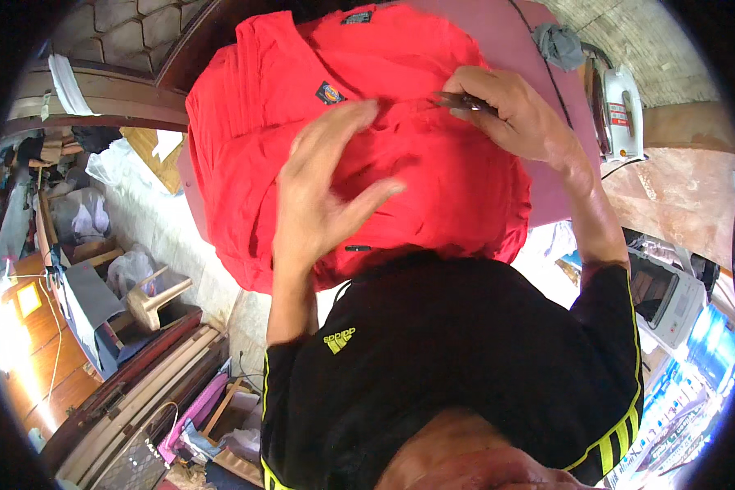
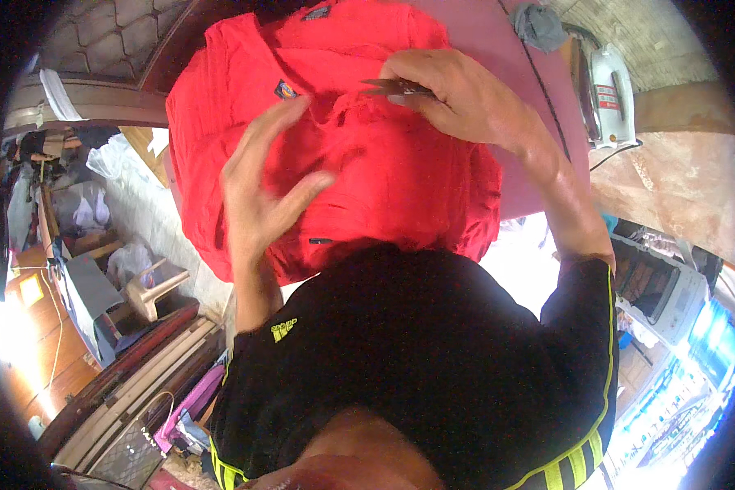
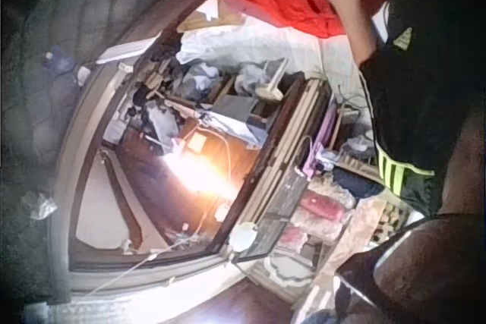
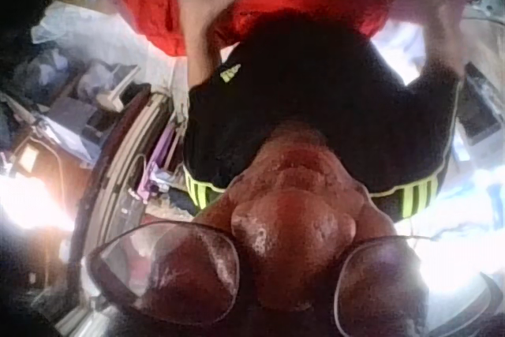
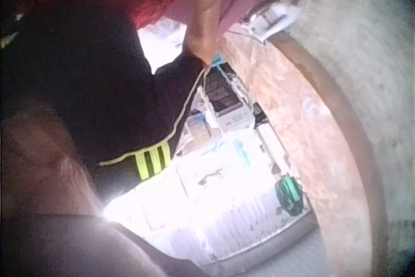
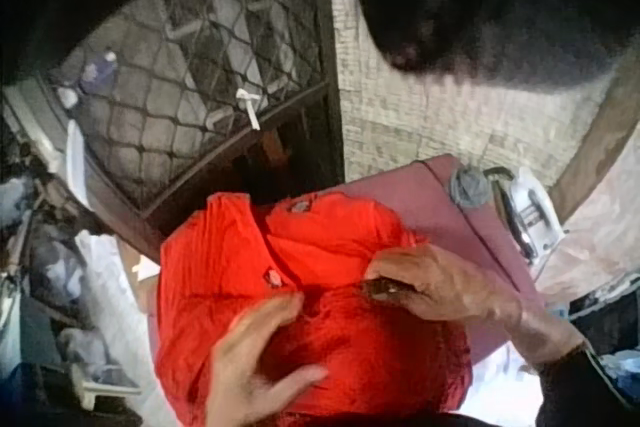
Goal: The person uses a small blade to trim loose threads and fabric edges from a red shirt laid out on a table. They repeatedly pick at specific areas, cut small fibers, and smooth the fabric with their hands.
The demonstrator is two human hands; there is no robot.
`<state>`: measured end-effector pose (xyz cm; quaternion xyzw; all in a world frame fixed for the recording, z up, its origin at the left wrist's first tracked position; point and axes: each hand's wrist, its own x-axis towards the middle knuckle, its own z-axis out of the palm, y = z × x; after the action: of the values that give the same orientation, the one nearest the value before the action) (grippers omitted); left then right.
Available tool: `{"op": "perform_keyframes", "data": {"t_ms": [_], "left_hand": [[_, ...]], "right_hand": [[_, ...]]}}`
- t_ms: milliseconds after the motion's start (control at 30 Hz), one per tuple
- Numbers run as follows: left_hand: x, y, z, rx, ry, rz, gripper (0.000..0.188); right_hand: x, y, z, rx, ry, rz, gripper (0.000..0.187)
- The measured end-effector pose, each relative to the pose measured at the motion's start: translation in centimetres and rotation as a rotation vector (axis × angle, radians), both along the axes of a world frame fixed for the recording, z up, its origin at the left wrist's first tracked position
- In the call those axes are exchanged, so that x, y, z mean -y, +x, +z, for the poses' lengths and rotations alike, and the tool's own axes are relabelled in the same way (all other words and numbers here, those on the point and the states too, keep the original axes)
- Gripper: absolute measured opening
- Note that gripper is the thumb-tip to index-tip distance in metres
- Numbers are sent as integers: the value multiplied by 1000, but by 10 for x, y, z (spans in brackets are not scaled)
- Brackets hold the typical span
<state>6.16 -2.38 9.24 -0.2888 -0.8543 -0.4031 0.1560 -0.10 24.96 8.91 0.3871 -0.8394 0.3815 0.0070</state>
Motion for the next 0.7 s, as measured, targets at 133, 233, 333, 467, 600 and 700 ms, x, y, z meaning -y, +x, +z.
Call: {"op": "perform_keyframes", "data": {"t_ms": [133, 233, 333, 467, 600, 700], "left_hand": [[-28, -48, -25, 345, 266, -155, 48], [-35, -69, -28, 701, 693, -316, 44], [-35, -69, -41, 707, 752, -245, 40], [-35, -71, -44, 793, 809, -287, 33], [-34, -72, -45, 845, 841, -295, 29], [-33, -72, -48, 870, 912, -284, 27]], "right_hand": [[10, -19, 24, -165, -12, -77, 15], [12, -30, 18, -342, -156, -364, 22], [17, -15, 6, -169, -217, -490, 28], [23, 0, -4, -86, -294, -264, 25], [15, -6, -25, 47, -274, -283, 23], [8, -3, -17, 73, -318, -246, 25]]}}
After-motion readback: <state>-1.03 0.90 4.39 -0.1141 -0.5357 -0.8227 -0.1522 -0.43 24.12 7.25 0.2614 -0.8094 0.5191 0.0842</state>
